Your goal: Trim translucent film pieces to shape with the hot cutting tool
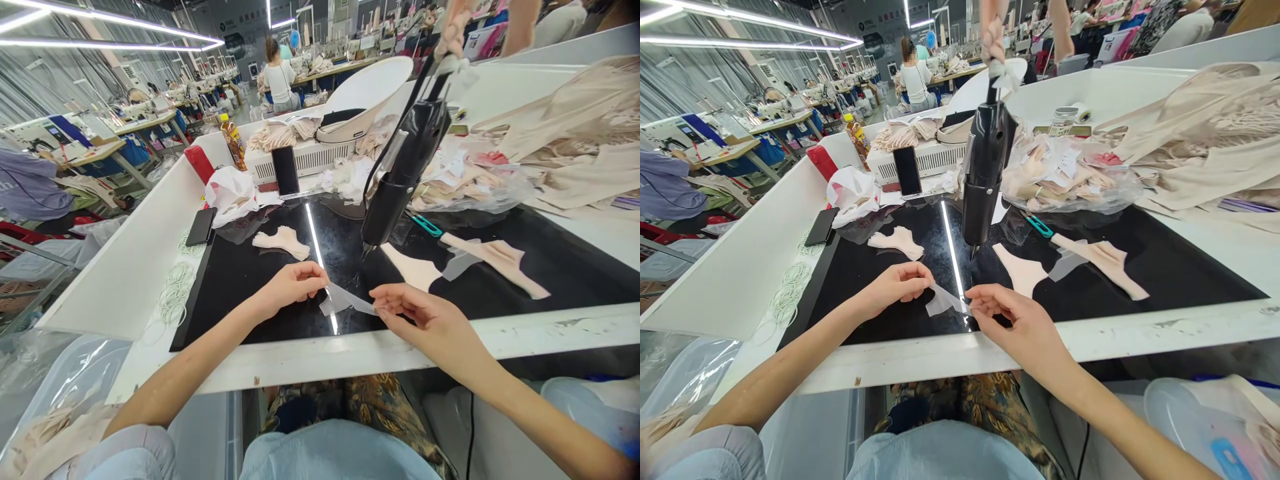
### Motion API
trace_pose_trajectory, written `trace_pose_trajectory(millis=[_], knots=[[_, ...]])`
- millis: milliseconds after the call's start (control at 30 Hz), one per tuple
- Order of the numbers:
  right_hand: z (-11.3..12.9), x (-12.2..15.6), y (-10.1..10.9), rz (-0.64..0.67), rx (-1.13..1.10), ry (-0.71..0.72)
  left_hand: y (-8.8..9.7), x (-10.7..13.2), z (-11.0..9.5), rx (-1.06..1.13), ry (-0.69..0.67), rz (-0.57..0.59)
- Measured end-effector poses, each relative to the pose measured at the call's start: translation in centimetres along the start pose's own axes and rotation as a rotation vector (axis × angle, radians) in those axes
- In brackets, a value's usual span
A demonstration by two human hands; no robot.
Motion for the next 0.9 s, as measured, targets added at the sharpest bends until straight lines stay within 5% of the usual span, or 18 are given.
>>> trace_pose_trajectory(millis=[300, 433, 600, 800, 900], knots=[[1.2, 0.7, -0.1, 0.210, -0.006, 0.034, -0.8, 0.2, -0.8, 0.111, -0.136, 0.090], [1.4, -0.2, -0.1, 0.112, -0.170, 0.038, -1.9, 1.0, -2.0, 0.239, -0.236, 0.223], [1.3, -1.0, -2.3, 0.240, -0.292, 0.034, -2.6, 1.4, -3.1, 0.294, -0.295, 0.317], [0.5, -1.3, -2.7, 0.187, -0.094, 0.035, -1.9, 0.4, -1.8, 0.283, -0.220, 0.244], [0.0, -1.8, -2.4, 0.138, 0.170, 0.089, -1.1, -0.4, -0.3, 0.069, -0.193, 0.050]])
Point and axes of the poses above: each hand's wrist, its own x-axis away from the middle knuckle, its own y-axis out of the back of the hand, z = x × y, the point moved 3 cm from there along -x, towards the middle knuckle, and after that the axes turned 6 degrees about -y, right-handed, at the moved point
